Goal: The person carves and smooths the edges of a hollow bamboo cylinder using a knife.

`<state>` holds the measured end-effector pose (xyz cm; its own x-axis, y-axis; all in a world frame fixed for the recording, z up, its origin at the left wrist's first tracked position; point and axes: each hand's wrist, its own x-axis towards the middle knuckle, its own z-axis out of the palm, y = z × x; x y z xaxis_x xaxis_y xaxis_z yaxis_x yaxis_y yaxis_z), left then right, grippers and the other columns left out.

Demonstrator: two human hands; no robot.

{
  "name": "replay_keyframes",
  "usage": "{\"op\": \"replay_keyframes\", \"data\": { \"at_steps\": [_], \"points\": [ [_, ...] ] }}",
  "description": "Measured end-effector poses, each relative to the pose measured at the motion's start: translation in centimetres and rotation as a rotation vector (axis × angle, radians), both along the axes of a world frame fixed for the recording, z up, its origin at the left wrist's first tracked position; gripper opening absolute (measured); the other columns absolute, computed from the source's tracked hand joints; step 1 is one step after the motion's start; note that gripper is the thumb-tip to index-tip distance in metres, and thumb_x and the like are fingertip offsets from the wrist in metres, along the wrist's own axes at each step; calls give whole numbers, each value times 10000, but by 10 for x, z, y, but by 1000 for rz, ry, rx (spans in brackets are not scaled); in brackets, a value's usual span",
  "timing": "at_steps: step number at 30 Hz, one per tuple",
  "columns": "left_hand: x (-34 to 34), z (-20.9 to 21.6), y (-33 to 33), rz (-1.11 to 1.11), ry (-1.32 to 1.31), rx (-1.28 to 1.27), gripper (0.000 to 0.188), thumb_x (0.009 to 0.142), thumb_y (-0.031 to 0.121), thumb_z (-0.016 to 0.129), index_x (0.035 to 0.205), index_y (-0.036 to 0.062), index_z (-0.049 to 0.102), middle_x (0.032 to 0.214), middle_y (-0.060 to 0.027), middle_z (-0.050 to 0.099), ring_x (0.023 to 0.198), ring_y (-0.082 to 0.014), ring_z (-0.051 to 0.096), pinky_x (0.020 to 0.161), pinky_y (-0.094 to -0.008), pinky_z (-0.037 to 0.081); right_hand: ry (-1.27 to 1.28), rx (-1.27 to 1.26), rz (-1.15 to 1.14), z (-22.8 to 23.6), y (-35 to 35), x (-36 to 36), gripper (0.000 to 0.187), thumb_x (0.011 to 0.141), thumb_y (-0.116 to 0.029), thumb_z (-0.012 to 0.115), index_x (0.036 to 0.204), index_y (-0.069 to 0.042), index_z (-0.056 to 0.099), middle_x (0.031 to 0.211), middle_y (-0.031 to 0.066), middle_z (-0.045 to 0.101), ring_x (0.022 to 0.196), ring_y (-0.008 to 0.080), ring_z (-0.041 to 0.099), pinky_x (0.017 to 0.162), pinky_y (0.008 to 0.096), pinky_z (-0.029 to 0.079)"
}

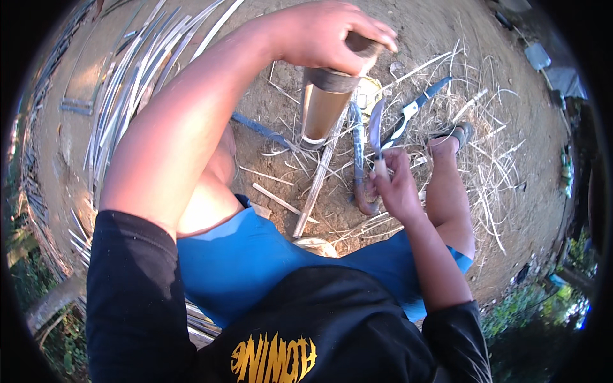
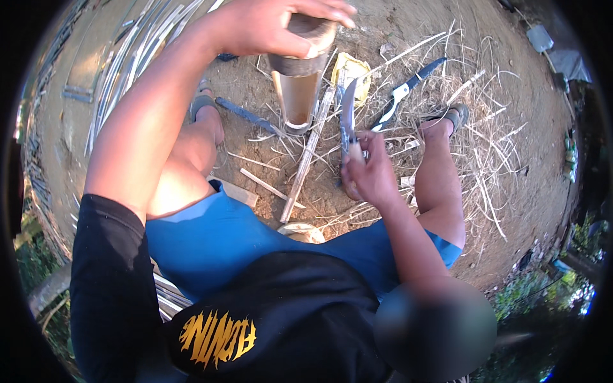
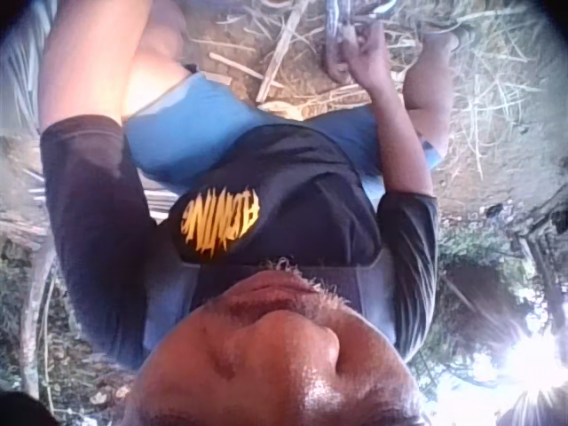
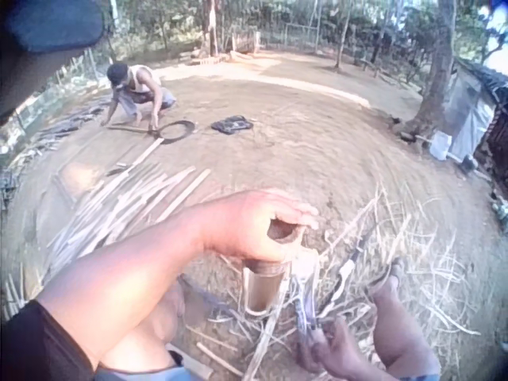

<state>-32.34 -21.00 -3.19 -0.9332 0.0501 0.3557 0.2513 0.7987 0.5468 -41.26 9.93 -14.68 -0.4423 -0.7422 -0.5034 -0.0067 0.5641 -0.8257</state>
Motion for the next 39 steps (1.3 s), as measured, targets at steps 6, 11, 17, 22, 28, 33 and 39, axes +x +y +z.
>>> {"op": "replay_keyframes", "data": {
  "at_steps": [6,11,17,22,28,33,39],
  "points": [
    [-23,-8,22,-61,-152,19,480,759,344,762,1198,150,750,1150,-88,749,1001,-264,714,895,-365,547,606,244,499,0,46,15,464,995,-214,553,1419,-106,402,1054,288,658,872,489,664,775,573,533],
    [-27,-8,55,-2,-177,-23,486,737,455,767,1143,187,787,1140,-60,760,1032,-259,720,896,-382,566,752,218,595,7,27,27,540,1011,-228,542,1513,-129,369,1102,289,641,907,474,677,803,554,549],
    [-29,-8,85,-56,-142,-59,388,782,427,739,1054,159,806,1061,4,771,1069,-224,684,855,-409,562,836,387,642,26,-4,32,617,980,-229,575,1558,-133,382,1040,280,643,837,454,693,772,550,560],
    [-28,0,87,-61,-179,-65,407,751,418,733,1063,167,806,931,-12,773,957,-235,714,779,-413,567,878,372,617,20,-6,37,613,977,-201,558,1566,-160,391,1020,269,651,843,446,696,773,549,560],
    [-29,-3,84,-86,-177,-51,383,749,396,722,1055,184,809,914,-25,772,886,-241,729,763,-407,570,820,401,626,-11,-9,39,604,987,-157,506,1578,-177,381,1097,264,647,947,442,690,837,544,551],
    [-24,-3,80,-81,-159,-47,379,737,385,718,1055,201,813,922,-29,777,879,-241,735,755,-402,573,776,535,686,-25,-21,44,662,963,-104,486,1602,-190,333,1228,264,621,1029,431,686,874,528,553],
    [-21,2,77,-69,-209,-38,368,728,364,713,1051,220,817,933,-19,783,866,-229,740,744,-391,576,822,569,699,-48,-25,51,608,991,-130,456,1587,-207,359,1243,265,623,1040,429,684,890,505,557]
  ]
}}
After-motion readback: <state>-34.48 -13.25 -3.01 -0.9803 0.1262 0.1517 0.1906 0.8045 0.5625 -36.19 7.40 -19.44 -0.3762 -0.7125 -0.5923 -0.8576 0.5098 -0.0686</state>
